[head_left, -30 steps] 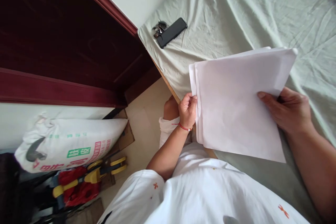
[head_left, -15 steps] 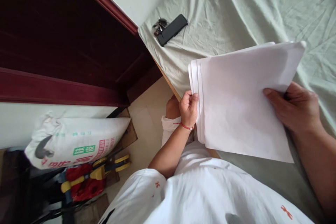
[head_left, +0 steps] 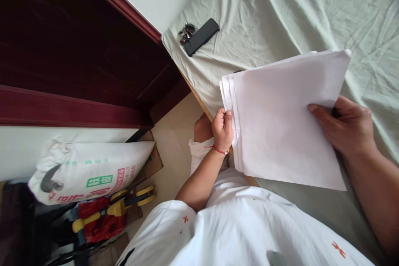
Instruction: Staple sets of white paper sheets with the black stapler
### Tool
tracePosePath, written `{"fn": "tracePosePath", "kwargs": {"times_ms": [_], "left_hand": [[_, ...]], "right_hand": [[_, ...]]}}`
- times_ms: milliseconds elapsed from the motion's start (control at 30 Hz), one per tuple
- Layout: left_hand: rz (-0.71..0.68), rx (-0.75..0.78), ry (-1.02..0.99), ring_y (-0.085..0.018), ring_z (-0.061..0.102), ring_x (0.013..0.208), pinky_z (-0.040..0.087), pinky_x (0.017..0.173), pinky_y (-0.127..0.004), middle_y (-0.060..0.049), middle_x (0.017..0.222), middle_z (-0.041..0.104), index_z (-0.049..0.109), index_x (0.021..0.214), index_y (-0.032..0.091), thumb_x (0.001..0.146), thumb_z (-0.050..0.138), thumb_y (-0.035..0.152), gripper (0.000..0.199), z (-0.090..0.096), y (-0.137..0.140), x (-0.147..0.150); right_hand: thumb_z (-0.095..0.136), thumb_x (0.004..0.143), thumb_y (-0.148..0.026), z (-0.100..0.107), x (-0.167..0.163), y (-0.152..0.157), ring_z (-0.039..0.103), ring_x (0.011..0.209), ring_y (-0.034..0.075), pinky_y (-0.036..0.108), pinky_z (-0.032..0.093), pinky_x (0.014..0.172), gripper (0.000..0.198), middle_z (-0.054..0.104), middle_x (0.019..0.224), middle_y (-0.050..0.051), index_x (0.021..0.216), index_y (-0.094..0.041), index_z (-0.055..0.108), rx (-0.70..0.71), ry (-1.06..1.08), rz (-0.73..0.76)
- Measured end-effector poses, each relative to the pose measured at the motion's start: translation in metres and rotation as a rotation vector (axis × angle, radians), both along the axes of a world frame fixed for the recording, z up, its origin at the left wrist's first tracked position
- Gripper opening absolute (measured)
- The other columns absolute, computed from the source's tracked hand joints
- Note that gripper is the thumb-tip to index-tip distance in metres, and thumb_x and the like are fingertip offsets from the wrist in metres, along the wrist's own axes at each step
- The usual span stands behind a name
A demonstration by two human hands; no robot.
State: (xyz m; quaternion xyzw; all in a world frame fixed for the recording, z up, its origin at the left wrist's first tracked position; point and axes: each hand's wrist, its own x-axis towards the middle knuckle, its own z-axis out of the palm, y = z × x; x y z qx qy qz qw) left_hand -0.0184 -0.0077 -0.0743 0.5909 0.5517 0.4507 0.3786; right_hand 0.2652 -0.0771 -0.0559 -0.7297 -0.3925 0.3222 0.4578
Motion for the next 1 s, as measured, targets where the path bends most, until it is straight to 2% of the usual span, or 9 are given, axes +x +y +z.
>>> {"fn": "tracePosePath", "kwargs": {"times_ms": [433, 667, 867, 1000], "left_hand": [[-0.011, 0.007, 0.014, -0.013, 0.033, 0.06, 0.032, 0.061, -0.027, 0.005, 0.066, 0.033, 0.048, 0.08, 0.023, 0.1, 0.052, 0.057, 0.04, -0.0014, 0.0002, -0.0006], [-0.015, 0.009, -0.007, -0.013, 0.034, 0.063, 0.033, 0.062, -0.027, 0.004, 0.067, 0.035, 0.05, 0.08, 0.022, 0.1, 0.052, 0.059, 0.042, -0.0007, 0.0, 0.0002], [-0.028, 0.017, 0.007, -0.013, 0.034, 0.063, 0.033, 0.062, -0.027, 0.004, 0.068, 0.034, 0.049, 0.079, 0.022, 0.101, 0.051, 0.058, 0.042, 0.0007, -0.0002, 0.0011], [-0.033, 0.001, 0.01, -0.013, 0.035, 0.063, 0.033, 0.062, -0.027, 0.004, 0.067, 0.035, 0.049, 0.079, 0.022, 0.1, 0.052, 0.062, 0.045, 0.0033, -0.0007, 0.0021]], "right_hand": [[0.079, 0.079, -0.046, -0.0019, 0.0012, 0.0012, 0.055, 0.065, 0.012, 0.023, 0.044, 0.056, 0.028, 0.069, 0.076, -0.003, 0.096, -0.023, 0.08, 0.021, 0.058, 0.029], [0.078, 0.079, -0.045, -0.0007, 0.0008, 0.0023, 0.052, 0.062, 0.011, 0.023, 0.04, 0.052, 0.028, 0.067, 0.072, -0.003, 0.095, -0.023, 0.079, 0.019, -0.001, 0.02], [0.085, 0.074, -0.048, -0.0035, -0.0016, 0.0038, 0.052, 0.061, 0.011, 0.023, 0.041, 0.052, 0.032, 0.065, 0.072, -0.004, 0.089, -0.024, 0.07, 0.067, 0.109, -0.082], [0.084, 0.075, -0.048, -0.0044, -0.0005, 0.0039, 0.045, 0.058, 0.01, 0.023, 0.034, 0.05, 0.031, 0.057, 0.067, -0.005, 0.084, -0.023, 0.067, 0.074, 0.049, -0.084]]}}
